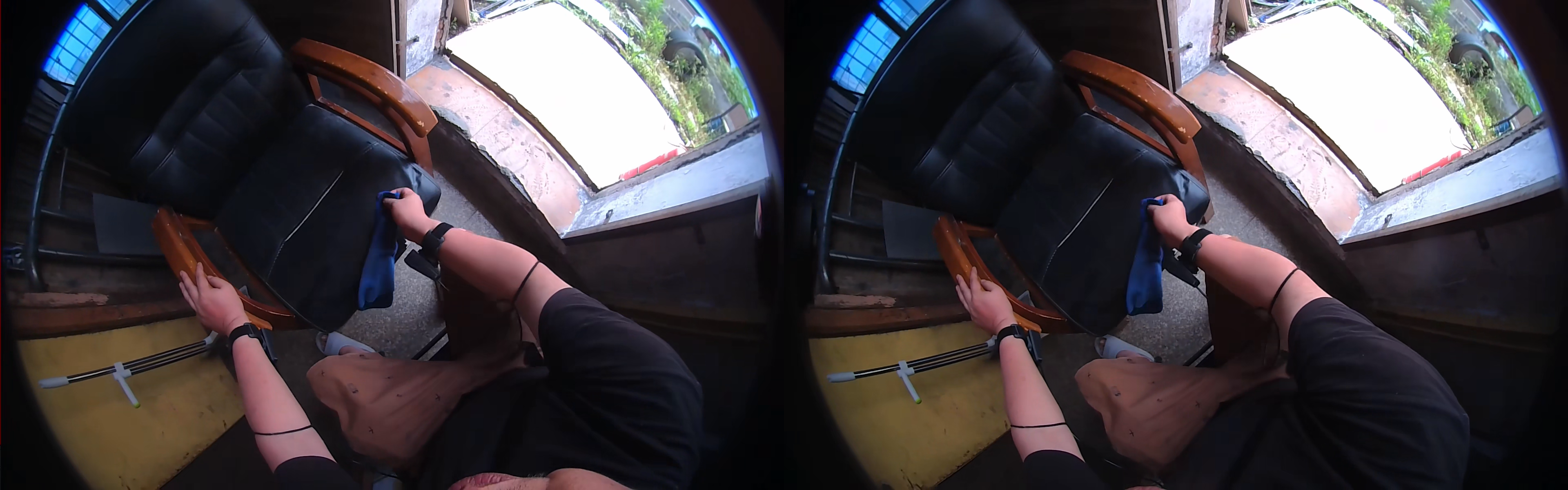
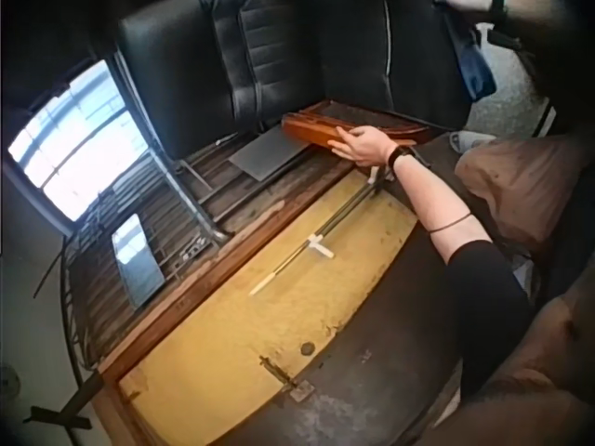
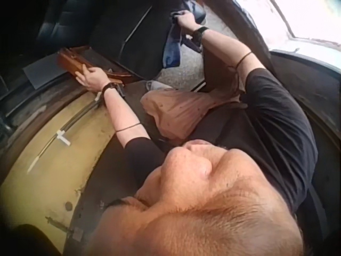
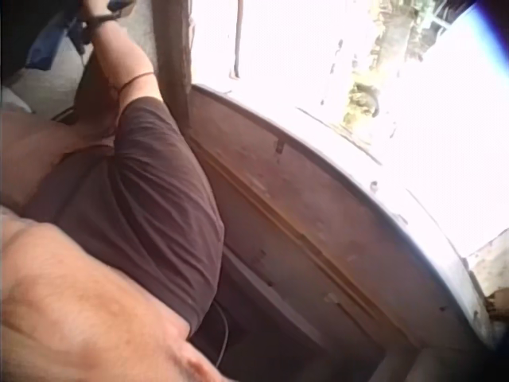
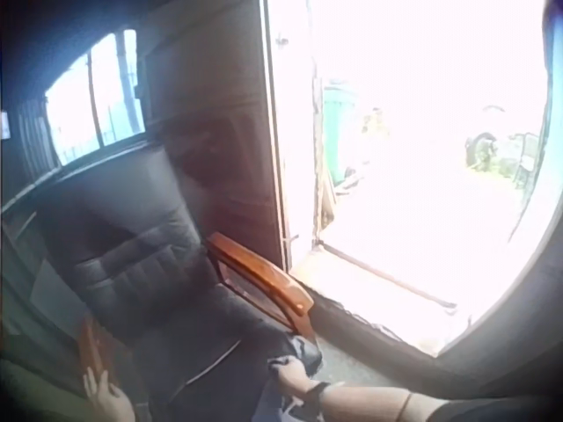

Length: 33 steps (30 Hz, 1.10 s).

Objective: The person cleans a chair by wiping the seat and backrest with a cloth, using one hand to steady the frame. They then fold the cloth and wipe the seat again.

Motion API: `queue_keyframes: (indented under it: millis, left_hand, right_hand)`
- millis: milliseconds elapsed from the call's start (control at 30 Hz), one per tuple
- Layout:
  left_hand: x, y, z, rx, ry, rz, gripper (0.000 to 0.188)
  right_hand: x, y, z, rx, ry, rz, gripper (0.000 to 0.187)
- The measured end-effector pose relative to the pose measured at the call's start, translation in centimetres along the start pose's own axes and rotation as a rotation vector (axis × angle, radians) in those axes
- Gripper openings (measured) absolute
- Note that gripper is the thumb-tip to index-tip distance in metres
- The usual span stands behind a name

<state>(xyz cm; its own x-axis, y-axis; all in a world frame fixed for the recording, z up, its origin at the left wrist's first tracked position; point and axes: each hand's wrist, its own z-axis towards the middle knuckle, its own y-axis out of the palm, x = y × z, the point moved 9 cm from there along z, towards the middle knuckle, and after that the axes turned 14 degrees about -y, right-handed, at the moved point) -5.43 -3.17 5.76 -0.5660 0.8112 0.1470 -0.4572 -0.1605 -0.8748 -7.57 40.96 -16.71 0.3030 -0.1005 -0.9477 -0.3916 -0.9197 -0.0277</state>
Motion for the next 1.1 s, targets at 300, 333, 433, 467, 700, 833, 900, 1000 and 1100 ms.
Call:
queue_keyframes:
  millis: [300,333,433,467,700,833,900,1000,1100]
  left_hand:
    - [3.0,0.3,-0.2,-0.021,-0.004,-0.058,0.033]
    - [1.4,0.0,-0.1,-0.010,-0.009,-0.033,0.033]
    - [-0.1,-0.4,0.2,0.019,0.000,0.002,0.033]
    - [-0.2,-0.3,0.0,0.009,-0.005,0.006,0.033]
    - [0.3,0.2,0.0,0.048,0.018,-0.047,0.031]
    - [0.4,-0.3,0.1,0.032,0.004,-0.036,0.032]
    - [-0.3,0.0,0.1,0.047,0.008,-0.028,0.032]
    - [-0.2,-0.2,0.0,0.055,0.013,-0.024,0.032]
    - [-0.8,0.0,0.0,0.036,-0.003,-0.015,0.033]
  right_hand:
    - [-1.6,-11.2,9.5,-0.357,-0.434,-0.556,0.044]
    - [-2.9,-7.5,6.7,-0.497,-0.674,-0.739,0.053]
    - [-5.1,-3.1,2.6,-0.726,-0.951,-1.048,0.069]
    - [-4.8,-2.4,2.2,-0.811,-0.976,-1.174,0.076]
    - [-3.9,-3.6,4.7,-0.994,-0.992,-1.309,0.072]
    - [-3.8,-2.4,3.4,-1.001,-1.060,-1.334,0.052]
    - [-3.6,-0.2,3.0,-1.076,-1.048,-1.360,0.045]
    - [-2.7,4.0,1.1,-1.161,-1.062,-1.351,0.035]
    - [-2.0,10.2,-3.8,-1.208,-1.095,-1.195,0.032]
